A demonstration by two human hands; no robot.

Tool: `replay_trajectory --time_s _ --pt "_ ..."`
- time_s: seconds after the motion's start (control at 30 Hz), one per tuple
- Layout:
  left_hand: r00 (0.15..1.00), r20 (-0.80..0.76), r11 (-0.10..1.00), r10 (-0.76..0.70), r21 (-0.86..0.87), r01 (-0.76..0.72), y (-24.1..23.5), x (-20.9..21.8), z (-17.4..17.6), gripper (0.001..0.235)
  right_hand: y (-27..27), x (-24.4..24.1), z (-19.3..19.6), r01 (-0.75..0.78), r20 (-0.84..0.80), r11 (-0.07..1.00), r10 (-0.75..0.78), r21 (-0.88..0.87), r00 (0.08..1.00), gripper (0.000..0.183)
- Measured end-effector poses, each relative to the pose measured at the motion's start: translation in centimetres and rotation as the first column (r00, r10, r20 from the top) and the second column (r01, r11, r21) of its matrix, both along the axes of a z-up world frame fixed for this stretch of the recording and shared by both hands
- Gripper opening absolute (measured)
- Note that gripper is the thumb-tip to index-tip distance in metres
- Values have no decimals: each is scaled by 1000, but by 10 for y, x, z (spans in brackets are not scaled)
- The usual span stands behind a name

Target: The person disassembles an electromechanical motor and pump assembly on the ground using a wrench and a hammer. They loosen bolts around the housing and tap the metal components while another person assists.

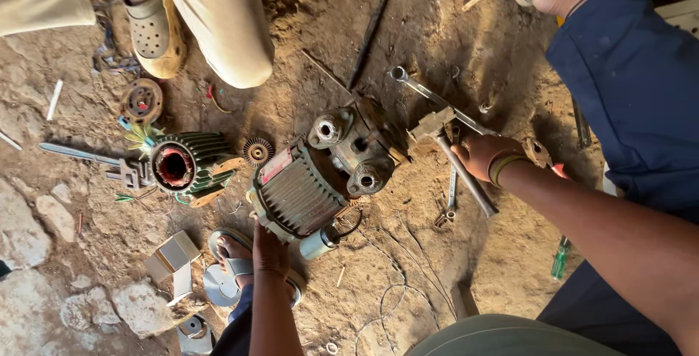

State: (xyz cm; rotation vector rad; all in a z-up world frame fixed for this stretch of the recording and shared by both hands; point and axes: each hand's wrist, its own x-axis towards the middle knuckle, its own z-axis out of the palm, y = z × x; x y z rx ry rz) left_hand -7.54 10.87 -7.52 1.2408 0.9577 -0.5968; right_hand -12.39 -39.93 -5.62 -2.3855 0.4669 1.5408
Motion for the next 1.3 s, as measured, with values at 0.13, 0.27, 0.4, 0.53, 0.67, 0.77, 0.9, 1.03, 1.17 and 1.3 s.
replay_trajectory --time_s 0.13,0.27,0.4,0.53,0.67,0.77,0.9,1.03,1.17,1.3 --pt "992 -88 995 -87 39 90 1 16 6 65 -1 3 -8 226 27 971 -228 76 973 46" --pt "969 -237 972 -77 198 126 -3 46 14 73 -1 5 -18 365 63 923 -374 124 925 45" --pt "814 -549 918 -188 197 345 0 91 20 89 1 13 -23 360 42 929 -365 91 930 46" --pt "656 -701 848 -281 139 511 0 119 14 116 3 15 -27 448 91 891 -454 79 886 42" --pt "771 -586 861 -249 231 453 3 108 18 126 4 10 -27 564 135 824 -552 -64 823 52" --pt "892 -394 874 -223 324 362 -1 72 31 122 0 13 -21 636 431 764 -540 -109 723 48" --pt "996 -83 993 7 -116 -17 -26 18 39 126 -23 18 -13 639 775 769 -392 -19 496 38" --pt "992 -128 994 10 108 4 -33 15 41 123 -39 21 10 496 884 868 -254 29 392 34" --pt "936 -353 909 -14 384 159 -10 59 29 116 -49 19 56 422 814 893 -360 158 456 30" --pt "851 -515 923 -108 267 279 6 72 12 126 -45 -7 92 538 438 794 -606 284 664 26"
